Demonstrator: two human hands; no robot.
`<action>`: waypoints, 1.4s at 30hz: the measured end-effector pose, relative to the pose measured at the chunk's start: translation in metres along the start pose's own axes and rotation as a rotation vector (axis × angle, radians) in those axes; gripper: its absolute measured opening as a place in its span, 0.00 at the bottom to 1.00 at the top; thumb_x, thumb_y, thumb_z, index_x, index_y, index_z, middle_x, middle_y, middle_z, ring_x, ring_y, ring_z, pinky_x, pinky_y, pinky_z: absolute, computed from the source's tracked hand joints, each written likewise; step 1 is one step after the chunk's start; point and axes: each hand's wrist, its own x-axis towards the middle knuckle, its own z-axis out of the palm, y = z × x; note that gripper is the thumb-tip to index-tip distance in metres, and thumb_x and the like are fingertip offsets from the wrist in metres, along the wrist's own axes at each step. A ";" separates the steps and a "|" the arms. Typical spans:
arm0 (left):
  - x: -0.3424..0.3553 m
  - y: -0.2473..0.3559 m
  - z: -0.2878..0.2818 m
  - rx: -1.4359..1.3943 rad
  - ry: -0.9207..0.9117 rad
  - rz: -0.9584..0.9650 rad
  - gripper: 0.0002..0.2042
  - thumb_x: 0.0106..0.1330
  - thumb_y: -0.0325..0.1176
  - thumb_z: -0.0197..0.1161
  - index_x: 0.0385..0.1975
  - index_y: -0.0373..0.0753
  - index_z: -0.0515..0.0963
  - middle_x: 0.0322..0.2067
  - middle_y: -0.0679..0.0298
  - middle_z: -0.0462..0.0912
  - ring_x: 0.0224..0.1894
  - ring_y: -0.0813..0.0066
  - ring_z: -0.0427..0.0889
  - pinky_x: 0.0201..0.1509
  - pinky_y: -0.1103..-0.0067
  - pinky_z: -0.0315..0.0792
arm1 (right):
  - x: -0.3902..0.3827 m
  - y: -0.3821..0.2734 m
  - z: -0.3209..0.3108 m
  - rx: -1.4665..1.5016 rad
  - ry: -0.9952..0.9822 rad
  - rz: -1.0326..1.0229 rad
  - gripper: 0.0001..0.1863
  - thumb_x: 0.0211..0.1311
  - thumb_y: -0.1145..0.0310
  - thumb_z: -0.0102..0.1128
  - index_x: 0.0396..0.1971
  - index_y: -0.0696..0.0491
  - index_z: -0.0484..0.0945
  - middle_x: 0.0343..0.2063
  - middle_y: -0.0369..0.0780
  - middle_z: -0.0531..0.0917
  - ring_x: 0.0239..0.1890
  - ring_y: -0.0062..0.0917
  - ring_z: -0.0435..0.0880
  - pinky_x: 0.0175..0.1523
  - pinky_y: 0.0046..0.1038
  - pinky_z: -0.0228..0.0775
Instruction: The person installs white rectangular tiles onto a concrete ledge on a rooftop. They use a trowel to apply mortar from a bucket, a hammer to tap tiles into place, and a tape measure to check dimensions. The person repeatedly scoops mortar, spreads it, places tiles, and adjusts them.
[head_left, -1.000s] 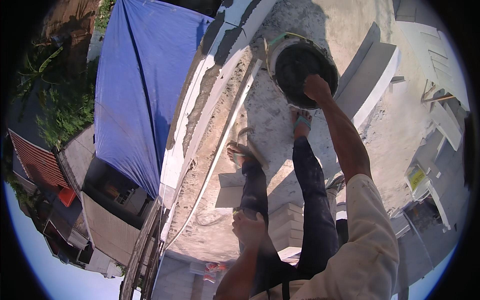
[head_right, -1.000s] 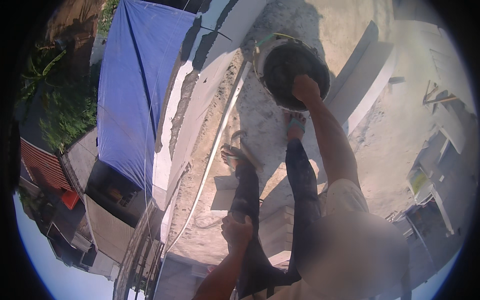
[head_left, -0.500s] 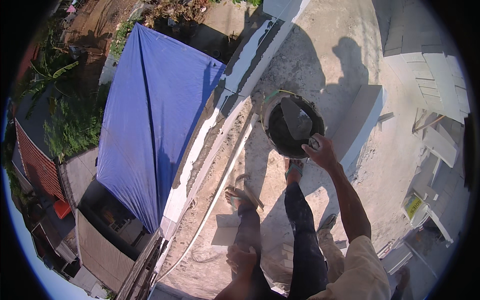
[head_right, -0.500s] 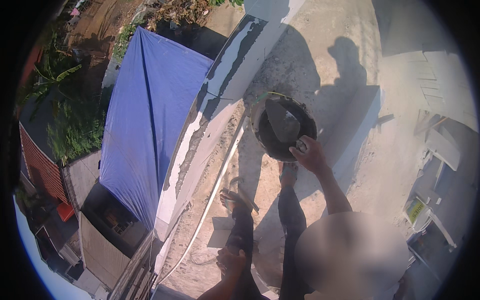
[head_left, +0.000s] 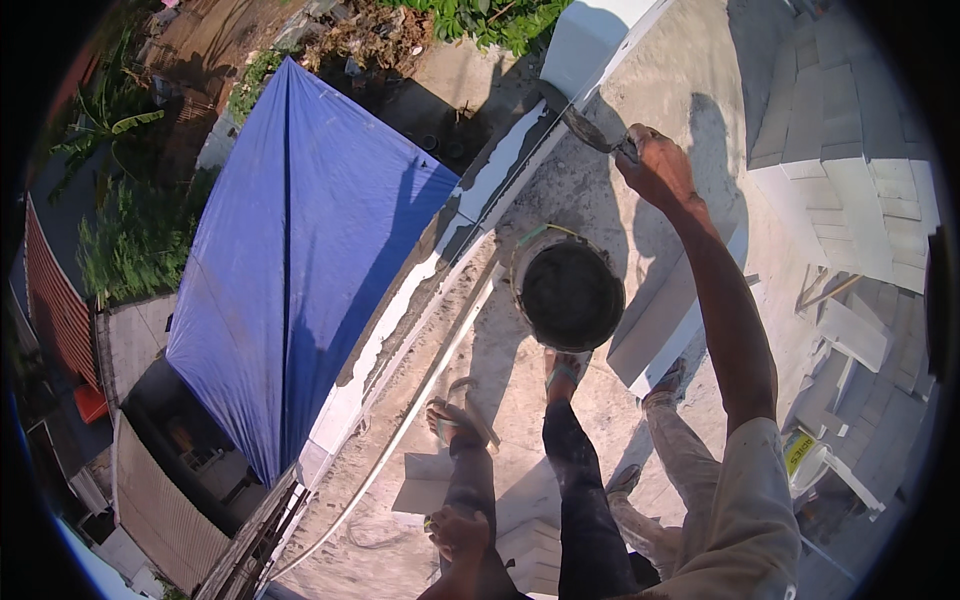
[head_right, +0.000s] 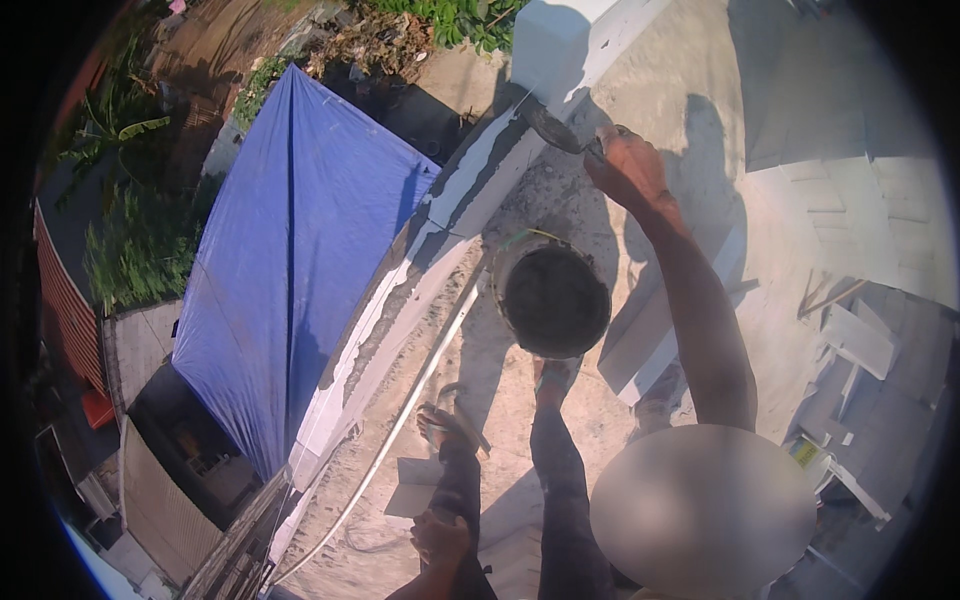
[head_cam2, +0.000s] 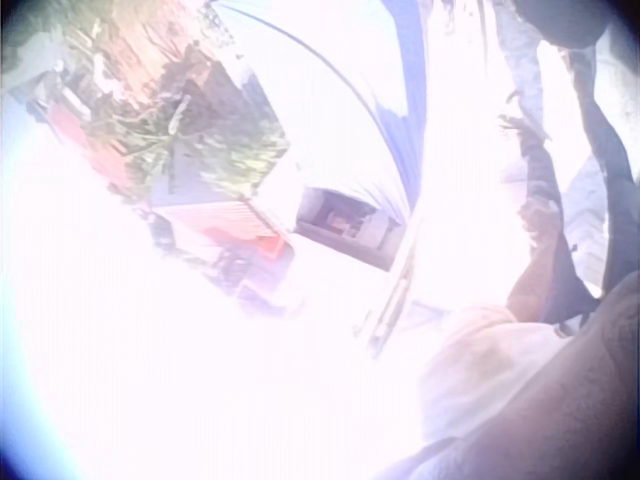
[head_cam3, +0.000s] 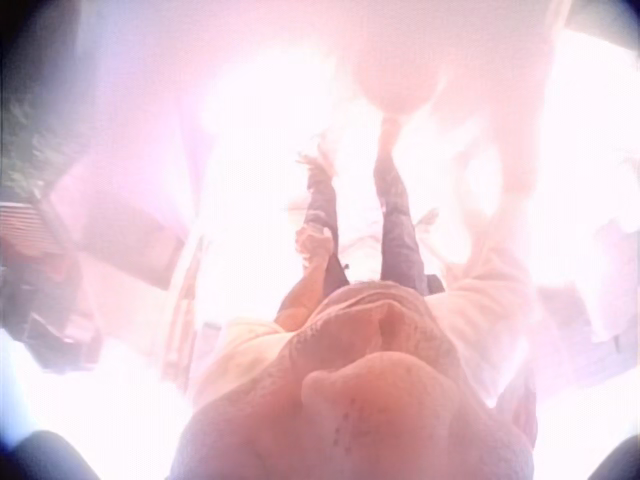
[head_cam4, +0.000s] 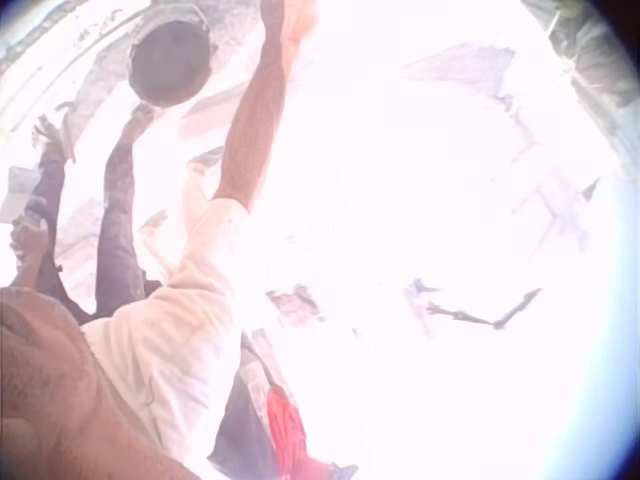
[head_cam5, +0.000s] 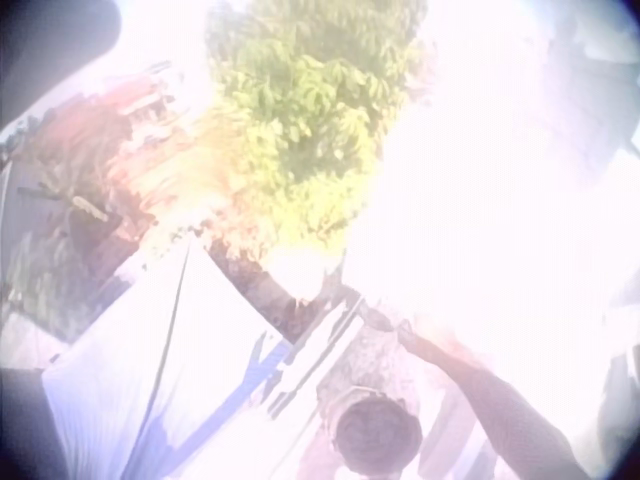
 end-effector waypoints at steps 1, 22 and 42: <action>0.000 0.000 0.002 -0.003 0.004 0.006 0.35 0.59 0.53 0.70 0.60 0.36 0.74 0.60 0.50 0.74 0.66 0.51 0.73 0.69 0.57 0.68 | 0.003 0.005 -0.002 -0.027 0.046 -0.054 0.22 0.64 0.55 0.64 0.50 0.56 0.80 0.39 0.50 0.86 0.43 0.49 0.87 0.50 0.48 0.79; 0.000 -0.005 0.014 0.013 0.041 -0.001 0.35 0.58 0.54 0.69 0.61 0.36 0.74 0.60 0.52 0.75 0.65 0.51 0.73 0.69 0.60 0.67 | -0.008 0.041 -0.099 0.150 0.248 -0.091 0.19 0.72 0.55 0.65 0.49 0.56 0.83 0.44 0.49 0.86 0.46 0.48 0.85 0.53 0.42 0.77; -0.015 0.013 -0.010 0.035 0.060 0.024 0.34 0.60 0.50 0.70 0.60 0.32 0.74 0.58 0.49 0.77 0.60 0.49 0.78 0.66 0.58 0.71 | -0.193 0.067 0.007 0.465 0.138 0.239 0.15 0.66 0.67 0.71 0.48 0.56 0.79 0.42 0.47 0.85 0.46 0.42 0.87 0.49 0.38 0.77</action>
